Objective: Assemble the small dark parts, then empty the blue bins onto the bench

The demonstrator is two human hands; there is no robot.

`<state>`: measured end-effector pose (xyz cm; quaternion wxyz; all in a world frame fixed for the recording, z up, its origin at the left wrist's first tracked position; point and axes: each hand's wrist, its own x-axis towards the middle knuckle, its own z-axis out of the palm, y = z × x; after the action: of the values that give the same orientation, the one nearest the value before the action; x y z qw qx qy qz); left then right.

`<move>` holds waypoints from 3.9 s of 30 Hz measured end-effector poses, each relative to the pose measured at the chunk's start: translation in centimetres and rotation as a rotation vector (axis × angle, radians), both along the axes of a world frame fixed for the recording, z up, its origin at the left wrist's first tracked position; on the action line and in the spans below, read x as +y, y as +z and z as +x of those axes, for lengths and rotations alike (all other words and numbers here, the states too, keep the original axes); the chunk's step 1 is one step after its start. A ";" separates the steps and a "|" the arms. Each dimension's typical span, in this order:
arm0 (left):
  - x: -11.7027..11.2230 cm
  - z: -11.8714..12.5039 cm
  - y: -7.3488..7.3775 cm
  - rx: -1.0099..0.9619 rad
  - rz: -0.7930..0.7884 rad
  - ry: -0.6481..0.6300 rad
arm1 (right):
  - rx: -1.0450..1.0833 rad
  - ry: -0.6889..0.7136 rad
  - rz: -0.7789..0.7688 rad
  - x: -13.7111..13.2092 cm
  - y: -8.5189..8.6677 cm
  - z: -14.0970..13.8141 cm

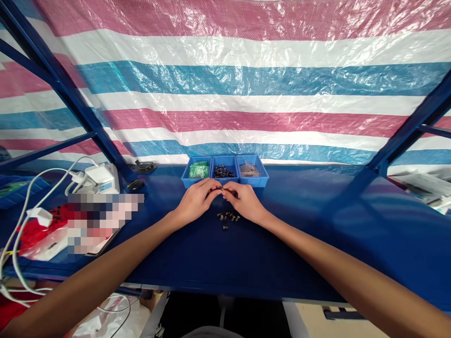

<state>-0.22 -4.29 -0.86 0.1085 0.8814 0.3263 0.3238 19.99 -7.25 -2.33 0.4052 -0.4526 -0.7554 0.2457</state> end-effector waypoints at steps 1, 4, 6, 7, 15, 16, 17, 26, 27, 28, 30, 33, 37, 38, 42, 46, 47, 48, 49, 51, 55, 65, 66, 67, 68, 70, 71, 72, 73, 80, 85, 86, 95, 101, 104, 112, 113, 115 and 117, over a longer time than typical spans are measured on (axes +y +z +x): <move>0.0 0.0 0.0 0.003 0.000 0.004 | -0.001 -0.021 0.013 0.0 -0.1 0.0; 0.1 0.0 -0.1 0.011 0.004 0.006 | -0.007 -0.038 0.035 0.0 -0.1 -0.2; 0.1 -0.1 -0.2 0.012 0.020 0.006 | -0.015 -0.031 0.033 -0.2 0.1 -0.2; 0.2 -0.1 -0.2 0.006 0.028 0.005 | -0.015 -0.031 0.031 -0.2 0.2 -0.2; 0.4 -0.1 -0.3 -0.037 0.042 -0.060 | -0.047 -0.048 0.038 -0.5 0.5 -0.2; 0.4 -0.1 -0.3 -0.035 0.034 -0.055 | -0.048 -0.054 0.041 -0.5 0.4 -0.2; 0.5 -0.1 -0.4 -0.031 0.028 -0.048 | -0.043 -0.063 0.044 -0.5 0.4 -0.2; 0.6 0.0 -0.6 -0.064 -0.015 -0.033 | -0.123 -0.106 0.309 -0.6 -0.4 -0.3; 0.6 0.1 -0.6 -0.072 -0.030 -0.037 | -0.132 -0.108 0.329 -0.5 -0.4 -0.4; 0.6 0.1 -0.6 -0.077 -0.047 -0.042 | -0.138 -0.113 0.339 -0.5 -0.5 -0.4; 0.4 0.2 -0.5 -0.075 -0.084 -0.053 | -0.145 -0.129 0.343 -0.4 -0.6 -0.4; 0.2 0.3 -0.2 -0.061 -0.111 -0.035 | -0.173 -0.147 0.347 -0.4 -0.3 -0.2; 0.3 0.1 0.3 -0.071 -0.066 0.038 | -0.297 -0.182 0.426 0.3 1.0 0.1; 0.4 0.0 0.4 -0.068 -0.048 0.052 | -0.328 -0.209 0.447 0.8 1.4 0.1; 0.9 -0.7 0.9 -0.022 0.022 0.110 | -0.426 -0.320 0.481 3.7 3.1 0.0; 1.4 -1.4 1.7 0.011 0.063 0.127 | -0.417 -0.333 0.495 4.7 3.9 0.2; 1.4 -1.5 1.9 0.021 0.055 0.100 | -0.396 -0.308 0.492 4.1 3.9 0.3; 1.4 -1.6 2.0 0.038 0.032 0.053 | -0.373 -0.266 0.476 3.3 3.8 0.5; 1.4 -1.6 2.1 0.063 -0.010 -0.013 | -0.341 -0.220 0.445 2.3 3.7 0.7; 1.1 -1.5 2.1 0.129 -0.142 -0.166 | -0.333 -0.102 0.318 -0.1 3.2 0.8; 0.7 -1.3 2.1 0.224 -0.408 -0.336 | -0.328 -0.092 0.094 -3.4 1.6 -0.1; 1.2 -1.5 1.8 0.239 -0.533 -0.354 | -0.413 -0.142 0.011 -3.8 0.9 -0.8; 1.2 -1.5 1.8 0.235 -0.532 -0.360 | -0.414 -0.144 0.013 -3.8 0.9 -0.7; 1.2 -1.4 1.7 0.230 -0.528 -0.361 | -0.419 -0.147 0.017 -3.7 0.9 -0.6; 1.2 -1.4 1.7 0.224 -0.521 -0.359 | -0.427 -0.149 0.020 -3.7 0.8 -0.6; 1.2 -1.4 1.6 0.214 -0.494 -0.348 | -0.446 -0.153 0.023 -3.8 0.7 -0.7; 1.2 -1.4 1.5 0.207 -0.478 -0.340 | -0.454 -0.154 0.023 -3.8 0.6 -0.8; 1.1 -1.3 1.4 0.196 -0.461 -0.330 | -0.459 -0.155 0.024 -3.8 0.5 -0.8; 1.1 -1.3 1.4 0.180 -0.443 -0.319 | -0.459 -0.157 0.024 -3.8 0.5 -0.8; 1.0 -0.6 0.6 -0.003 -0.337 -0.271 | -0.341 -0.124 0.060 -2.9 0.5 -0.4; 0.7 -0.3 0.3 -0.047 -0.257 -0.255 | -0.236 -0.133 0.077 -2.3 0.2 -0.1; 0.7 -0.3 0.2 -0.056 -0.239 -0.251 | -0.217 -0.127 0.064 -2.3 0.2 -0.1; 0.3 0.0 0.1 -0.090 -0.142 -0.194 | 0.016 -0.073 -0.173 -2.1 0.9 0.4; 0.0 0.1 0.1 -0.097 -0.110 -0.159 | 0.150 -0.059 -0.208 -2.1 0.9 0.2; 0.0 0.1 0.1 -0.100 -0.104 -0.131 | 0.151 -0.040 -0.202 -2.2 1.1 0.1; 0.1 0.2 0.1 -0.076 -0.089 -0.133 | 0.093 -0.055 -0.139 -2.4 1.0 -0.1; 0.1 0.2 0.1 -0.081 -0.105 -0.132 | 0.076 -0.074 -0.115 -2.4 0.9 -0.2; 0.1 0.3 0.1 -0.097 -0.152 -0.131 | 0.049 -0.110 -0.054 -2.5 0.9 -0.3; 0.0 0.3 0.0 -0.110 -0.215 -0.135 | 0.019 -0.134 0.001 -2.5 0.8 -0.4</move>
<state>0.10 -4.28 -0.82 0.2415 0.8655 0.2926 0.3270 19.59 -9.74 -1.51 0.4283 -0.4996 -0.7196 0.2217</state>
